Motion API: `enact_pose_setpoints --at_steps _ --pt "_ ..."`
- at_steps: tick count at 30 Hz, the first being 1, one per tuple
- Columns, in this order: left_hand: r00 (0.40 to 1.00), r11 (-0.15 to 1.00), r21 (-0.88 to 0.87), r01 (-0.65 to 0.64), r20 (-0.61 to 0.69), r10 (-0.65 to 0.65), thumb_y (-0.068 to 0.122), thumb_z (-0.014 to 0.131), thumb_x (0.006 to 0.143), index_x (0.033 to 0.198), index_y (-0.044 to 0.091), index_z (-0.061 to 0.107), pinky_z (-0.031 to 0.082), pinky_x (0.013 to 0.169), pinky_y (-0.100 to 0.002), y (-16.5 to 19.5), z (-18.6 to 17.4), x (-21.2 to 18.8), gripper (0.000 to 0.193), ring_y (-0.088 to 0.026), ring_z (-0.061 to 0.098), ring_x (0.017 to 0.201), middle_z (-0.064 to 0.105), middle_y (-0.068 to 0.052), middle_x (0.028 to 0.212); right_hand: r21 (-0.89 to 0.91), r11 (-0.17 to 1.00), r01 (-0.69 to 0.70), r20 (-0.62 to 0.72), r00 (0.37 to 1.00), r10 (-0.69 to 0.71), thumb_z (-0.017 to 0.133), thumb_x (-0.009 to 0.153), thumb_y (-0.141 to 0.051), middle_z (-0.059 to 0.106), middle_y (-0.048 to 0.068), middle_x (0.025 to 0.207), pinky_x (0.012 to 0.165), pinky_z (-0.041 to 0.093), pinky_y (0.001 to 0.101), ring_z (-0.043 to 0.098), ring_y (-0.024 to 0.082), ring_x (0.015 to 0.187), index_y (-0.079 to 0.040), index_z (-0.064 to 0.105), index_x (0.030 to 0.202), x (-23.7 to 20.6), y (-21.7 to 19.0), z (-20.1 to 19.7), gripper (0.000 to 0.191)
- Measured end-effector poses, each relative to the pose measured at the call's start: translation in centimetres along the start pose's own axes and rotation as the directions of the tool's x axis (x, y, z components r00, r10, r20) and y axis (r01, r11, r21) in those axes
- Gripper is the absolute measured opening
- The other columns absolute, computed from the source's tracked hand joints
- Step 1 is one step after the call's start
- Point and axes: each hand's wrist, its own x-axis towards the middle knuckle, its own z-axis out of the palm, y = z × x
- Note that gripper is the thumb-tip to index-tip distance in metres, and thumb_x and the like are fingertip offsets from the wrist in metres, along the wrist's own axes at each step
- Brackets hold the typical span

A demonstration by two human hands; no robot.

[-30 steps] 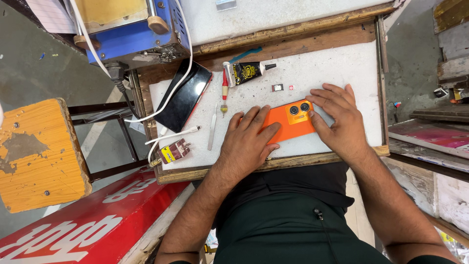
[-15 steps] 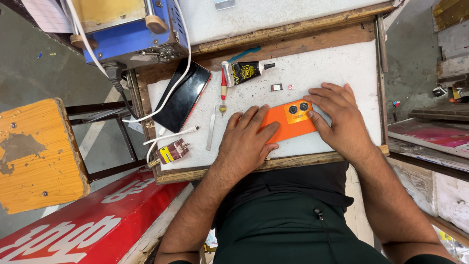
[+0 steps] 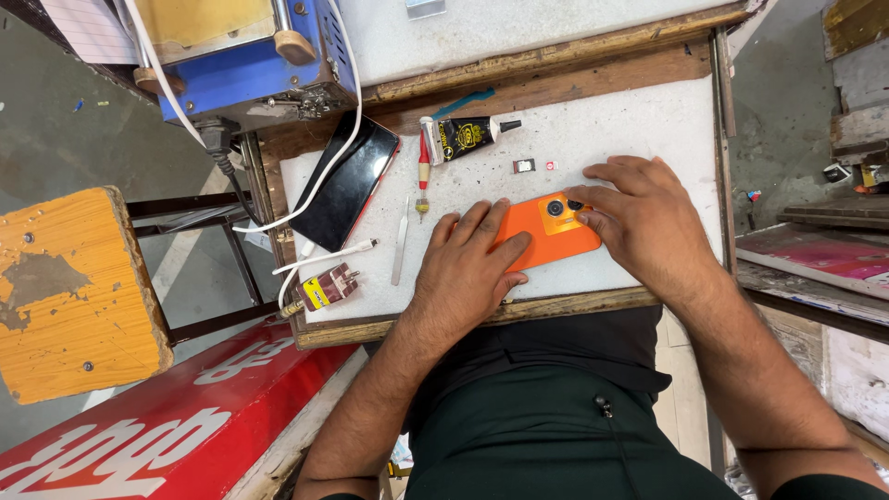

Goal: The person uses a red-handled screwdriver to tighten screws on the internal frame of a disassembled smartphone. They then apply adhesive from a tube along the phone's edge, attach an orange back cover, and insert a SIM card tray.

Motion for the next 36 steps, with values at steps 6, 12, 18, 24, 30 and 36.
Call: enact_pose_setpoints --at_steps 6,12,18,24,30,36 --pt "1.000 0.999 -0.033 0.000 -0.029 -0.001 0.046 0.076 0.084 0.128 0.020 0.069 0.034 0.116 -0.060 -0.2 0.6 -0.4 0.052 -0.034 0.043 0.143 0.049 -0.019 0.152 -0.081 0.995 0.055 -0.014 0.998 -0.056 0.081 0.083 -0.021 0.071 0.004 0.128 0.106 0.048 0.0420 0.059 0.026 0.126 -0.019 0.079 0.113 0.3 -0.1 -0.3 0.031" --pt "0.998 1.000 0.011 0.026 -0.063 -0.026 0.046 0.072 0.090 0.129 0.021 0.068 0.030 0.120 -0.065 0.3 1.3 -0.3 0.046 -0.034 0.043 0.144 0.049 -0.019 0.152 -0.099 0.995 0.029 -0.036 0.999 -0.033 0.081 0.085 -0.024 0.072 0.002 0.125 0.105 0.049 0.0412 0.059 0.026 0.125 -0.019 0.081 0.107 0.5 -0.2 0.1 0.023" --pt "0.997 0.996 0.077 0.033 -0.068 -0.028 0.044 0.071 0.091 0.137 0.018 0.065 0.029 0.116 -0.067 1.5 1.4 0.5 0.053 -0.038 0.044 0.142 0.048 -0.023 0.150 -0.093 0.995 0.038 -0.056 0.997 -0.044 0.082 0.082 -0.017 0.074 0.000 0.121 0.105 0.050 0.0423 0.061 0.024 0.123 -0.017 0.082 0.100 0.9 -0.5 0.4 0.018" --pt "0.999 0.996 0.085 0.024 -0.051 -0.020 0.044 0.075 0.087 0.134 0.017 0.066 0.036 0.113 -0.061 1.6 1.0 0.9 0.055 -0.038 0.046 0.138 0.051 -0.024 0.144 -0.019 1.000 -0.013 -0.011 1.000 0.013 0.082 0.085 -0.017 0.072 0.004 0.120 0.106 0.047 0.0456 0.061 0.026 0.122 -0.011 0.077 0.110 1.0 -0.6 0.2 0.026" --pt "0.997 0.998 0.055 -0.012 -0.080 0.016 0.041 0.083 0.077 0.129 0.016 0.067 0.042 0.108 -0.055 1.8 0.0 1.4 0.060 -0.037 0.048 0.131 0.052 -0.023 0.137 0.035 0.998 -0.059 -0.141 0.988 0.064 0.082 0.087 -0.021 0.057 0.020 0.142 0.113 0.041 0.0513 0.046 0.038 0.136 -0.003 0.067 0.127 -0.5 -0.9 1.2 0.047" --pt "0.996 0.999 0.049 -0.012 -0.088 0.016 0.040 0.082 0.075 0.139 0.011 0.064 0.050 0.082 -0.047 2.5 -1.5 1.2 0.073 -0.029 0.060 0.102 0.061 -0.015 0.113 0.292 0.955 -0.047 -0.136 0.986 0.091 0.079 0.090 -0.017 0.068 0.015 0.128 0.125 0.033 0.0546 0.055 0.037 0.140 -0.005 0.064 0.124 -2.4 0.3 2.4 0.038"
